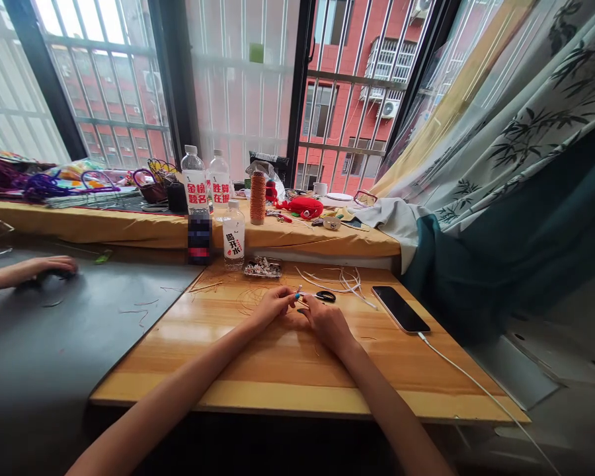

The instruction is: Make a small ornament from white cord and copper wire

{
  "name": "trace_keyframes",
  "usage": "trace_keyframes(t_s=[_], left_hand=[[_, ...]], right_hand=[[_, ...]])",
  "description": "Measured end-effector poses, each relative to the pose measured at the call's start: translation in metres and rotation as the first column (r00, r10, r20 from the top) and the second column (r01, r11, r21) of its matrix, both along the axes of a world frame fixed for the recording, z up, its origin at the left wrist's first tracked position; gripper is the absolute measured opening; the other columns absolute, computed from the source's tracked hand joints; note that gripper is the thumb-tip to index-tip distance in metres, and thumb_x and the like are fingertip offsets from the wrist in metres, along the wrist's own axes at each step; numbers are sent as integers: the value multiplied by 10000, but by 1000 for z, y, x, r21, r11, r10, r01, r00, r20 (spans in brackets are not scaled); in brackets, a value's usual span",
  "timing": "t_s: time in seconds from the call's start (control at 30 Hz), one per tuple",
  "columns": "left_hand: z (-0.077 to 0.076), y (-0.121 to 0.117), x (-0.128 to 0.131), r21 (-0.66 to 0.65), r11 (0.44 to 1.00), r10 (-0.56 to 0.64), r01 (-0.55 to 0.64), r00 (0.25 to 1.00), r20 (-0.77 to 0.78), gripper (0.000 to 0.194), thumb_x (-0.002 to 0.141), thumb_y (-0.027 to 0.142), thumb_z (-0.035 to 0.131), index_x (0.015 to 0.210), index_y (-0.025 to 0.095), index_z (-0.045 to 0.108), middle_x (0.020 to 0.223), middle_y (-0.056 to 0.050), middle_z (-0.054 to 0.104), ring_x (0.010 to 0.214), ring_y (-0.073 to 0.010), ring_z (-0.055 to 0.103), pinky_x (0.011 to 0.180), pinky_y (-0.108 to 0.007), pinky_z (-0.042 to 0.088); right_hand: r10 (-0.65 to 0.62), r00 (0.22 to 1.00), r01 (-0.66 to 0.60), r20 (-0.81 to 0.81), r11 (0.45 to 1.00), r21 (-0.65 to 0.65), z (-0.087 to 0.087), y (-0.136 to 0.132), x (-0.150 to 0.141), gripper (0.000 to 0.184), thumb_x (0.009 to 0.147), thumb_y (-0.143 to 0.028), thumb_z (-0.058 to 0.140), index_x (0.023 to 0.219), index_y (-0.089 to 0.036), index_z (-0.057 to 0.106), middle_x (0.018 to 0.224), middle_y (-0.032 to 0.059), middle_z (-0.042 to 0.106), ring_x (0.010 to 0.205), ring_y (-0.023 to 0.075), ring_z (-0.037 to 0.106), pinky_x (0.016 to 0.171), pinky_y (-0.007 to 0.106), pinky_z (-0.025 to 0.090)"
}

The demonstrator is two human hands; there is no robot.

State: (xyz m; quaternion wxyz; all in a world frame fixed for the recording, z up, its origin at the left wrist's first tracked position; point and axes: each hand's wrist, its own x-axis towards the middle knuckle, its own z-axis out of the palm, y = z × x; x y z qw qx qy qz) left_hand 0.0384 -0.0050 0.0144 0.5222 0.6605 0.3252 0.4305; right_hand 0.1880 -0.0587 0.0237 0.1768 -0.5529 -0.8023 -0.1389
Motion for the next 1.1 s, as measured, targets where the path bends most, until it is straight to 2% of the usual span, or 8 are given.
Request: trace_keyframes(t_s=[0.07, 0.23, 0.4, 0.5, 0.6, 0.77, 0.93, 1.1], left_hand=[[0, -1, 1, 4, 1000, 2, -2, 1000, -15, 332, 639, 466, 561, 591, 143, 502, 515, 37, 485, 407, -55, 368, 405, -188, 254], [3, -4, 2, -1, 1000, -1, 1, 999, -45, 328, 630, 463, 572, 602, 146, 491, 472, 61, 427, 390, -49, 333, 391, -186, 225], [3, -1, 4, -88, 994, 73, -71, 997, 25, 389, 581, 492, 600, 743, 152, 501, 529, 71, 443, 360, -38, 304, 364, -192, 206], [4, 0, 4, -134, 990, 53, -48, 998, 36, 443, 590, 511, 582, 819, 133, 553, 525, 62, 441, 376, -40, 295, 370, -198, 179], [4, -1, 3, -115, 993, 24, -20, 999, 32, 396, 589, 489, 597, 749, 127, 582, 486, 61, 412, 405, -47, 301, 386, -198, 172], [2, -1, -1, -124, 988, 97, -90, 994, 47, 339, 600, 467, 596, 694, 145, 544, 471, 74, 382, 376, -39, 259, 374, -198, 158], [3, 0, -1, -137, 986, 101, -93, 993, 54, 325, 587, 450, 609, 681, 145, 550, 469, 76, 378, 378, -38, 259, 378, -201, 148], [3, 0, -1, -159, 982, 111, -99, 992, 66, 302, 573, 430, 621, 662, 147, 567, 462, 75, 384, 372, -37, 255, 385, -208, 143]], right_hand=[[38, 999, -38, 2, 998, 43, -2, 1, 2, 186, 870, -258, 365, 951, -170, 508, 856, 63, 640, 690, 126, 594, 498, 194, 298], [37, 999, -42, 35, 985, 168, -4, 3, 6, 183, 858, -188, 365, 802, -179, 540, 736, 24, 621, 629, 119, 552, 511, 212, 257], [24, 998, -38, 63, 972, 231, -1, 3, 4, 207, 855, -171, 366, 788, -185, 562, 683, 24, 600, 624, 129, 514, 573, 228, 254], [74, 994, -89, 75, 970, 224, 0, 3, 3, 203, 846, -151, 376, 786, -182, 567, 699, 27, 597, 644, 131, 506, 600, 232, 262], [124, 987, -144, 106, 968, 205, 0, 2, 2, 189, 846, -158, 384, 793, -179, 564, 732, 31, 597, 678, 135, 509, 628, 236, 279], [102, 991, -116, 91, 979, 169, 0, 1, 0, 182, 860, -224, 379, 823, -182, 551, 762, 36, 585, 684, 134, 519, 607, 230, 304], [161, 985, -168, 65, 977, 131, 1, 1, 1, 192, 869, -211, 361, 853, -179, 549, 764, 35, 581, 687, 125, 532, 578, 216, 315], [194, 980, -198, 40, 972, 131, 0, 4, 2, 230, 879, -207, 332, 871, -166, 559, 755, 50, 597, 714, 139, 537, 629, 227, 337]])
